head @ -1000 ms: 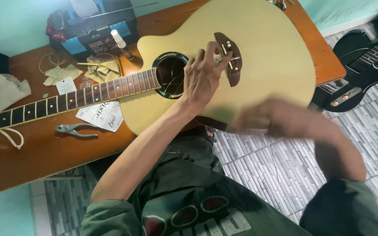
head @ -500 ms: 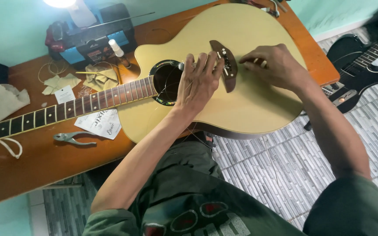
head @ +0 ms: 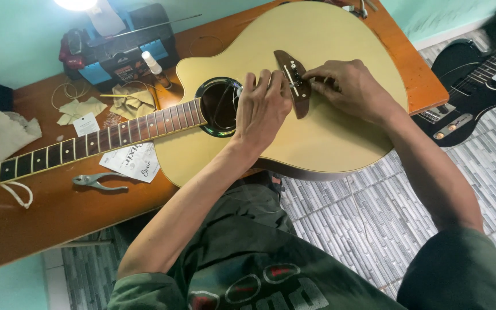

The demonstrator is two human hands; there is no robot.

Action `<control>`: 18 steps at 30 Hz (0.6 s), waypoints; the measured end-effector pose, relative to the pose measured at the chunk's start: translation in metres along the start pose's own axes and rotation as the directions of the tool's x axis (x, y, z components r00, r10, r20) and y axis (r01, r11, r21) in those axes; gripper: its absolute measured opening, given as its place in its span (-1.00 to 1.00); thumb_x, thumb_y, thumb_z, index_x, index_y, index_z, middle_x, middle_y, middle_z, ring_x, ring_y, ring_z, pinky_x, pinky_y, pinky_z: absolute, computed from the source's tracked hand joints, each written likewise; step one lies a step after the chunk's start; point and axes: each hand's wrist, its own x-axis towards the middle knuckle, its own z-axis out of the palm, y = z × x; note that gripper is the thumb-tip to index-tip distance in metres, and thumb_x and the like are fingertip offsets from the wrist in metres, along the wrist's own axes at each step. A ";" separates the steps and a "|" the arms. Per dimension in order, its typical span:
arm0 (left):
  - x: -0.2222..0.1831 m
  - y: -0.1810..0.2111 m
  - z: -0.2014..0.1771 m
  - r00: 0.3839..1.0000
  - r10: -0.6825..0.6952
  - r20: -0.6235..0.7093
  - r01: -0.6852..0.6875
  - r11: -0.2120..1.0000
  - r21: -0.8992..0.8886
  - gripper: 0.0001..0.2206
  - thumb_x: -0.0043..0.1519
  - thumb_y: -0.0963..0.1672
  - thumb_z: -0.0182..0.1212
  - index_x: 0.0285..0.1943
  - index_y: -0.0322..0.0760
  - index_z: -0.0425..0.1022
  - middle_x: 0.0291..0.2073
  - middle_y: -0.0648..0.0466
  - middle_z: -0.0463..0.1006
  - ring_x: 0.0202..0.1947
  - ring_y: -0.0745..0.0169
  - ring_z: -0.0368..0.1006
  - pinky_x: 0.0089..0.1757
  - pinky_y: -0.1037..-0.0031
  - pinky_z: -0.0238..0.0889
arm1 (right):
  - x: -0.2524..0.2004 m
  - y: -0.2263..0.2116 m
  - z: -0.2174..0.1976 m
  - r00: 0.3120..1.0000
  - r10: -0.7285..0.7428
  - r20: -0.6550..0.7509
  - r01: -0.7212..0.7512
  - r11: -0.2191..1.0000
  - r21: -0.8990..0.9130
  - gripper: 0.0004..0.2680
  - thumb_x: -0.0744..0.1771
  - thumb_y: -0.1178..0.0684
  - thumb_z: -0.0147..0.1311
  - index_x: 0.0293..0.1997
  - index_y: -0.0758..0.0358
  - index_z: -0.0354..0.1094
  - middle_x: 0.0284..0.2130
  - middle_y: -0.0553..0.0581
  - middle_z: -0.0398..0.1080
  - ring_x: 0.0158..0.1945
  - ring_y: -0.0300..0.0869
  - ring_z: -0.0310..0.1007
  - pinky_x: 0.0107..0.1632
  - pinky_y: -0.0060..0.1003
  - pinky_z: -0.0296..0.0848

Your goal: Restringing an acoustic guitar by threading the string through the bridge, tying a knot, and trimming the excess with pliers.

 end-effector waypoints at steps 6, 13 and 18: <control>0.001 0.004 -0.002 0.998 -0.068 0.011 0.068 0.997 -0.030 -0.88 0.09 -0.17 0.43 -0.24 -0.26 0.63 -0.36 0.13 0.36 -0.35 0.21 0.27 -0.29 0.32 0.07 | 0.001 -0.001 0.001 1.000 0.014 0.002 -0.014 1.000 -0.013 -0.81 0.41 0.21 0.09 0.16 0.36 0.49 -0.18 0.44 0.51 -0.13 0.28 0.54 -0.23 0.07 0.56; 0.004 0.001 0.000 0.998 -0.019 0.065 0.020 1.000 -0.021 -0.95 0.13 -0.20 0.37 -0.26 -0.25 0.65 -0.35 0.13 0.42 -0.32 0.23 0.31 -0.28 0.35 0.11 | 0.000 0.002 0.003 0.999 0.038 0.022 -0.038 0.999 0.003 -0.79 0.41 0.22 0.08 0.19 0.33 0.48 -0.17 0.42 0.51 -0.09 0.27 0.54 -0.19 0.06 0.58; -0.003 -0.007 0.007 0.998 -0.028 0.049 0.032 0.997 -0.077 -0.96 0.23 -0.17 0.32 -0.26 -0.20 0.65 -0.36 0.19 0.41 -0.33 0.31 0.31 -0.26 0.42 0.16 | 0.000 -0.007 0.000 0.999 0.043 0.000 -0.043 0.998 0.040 -0.80 0.40 0.24 0.11 0.15 0.41 0.47 -0.20 0.46 0.51 -0.10 0.30 0.54 -0.21 0.08 0.57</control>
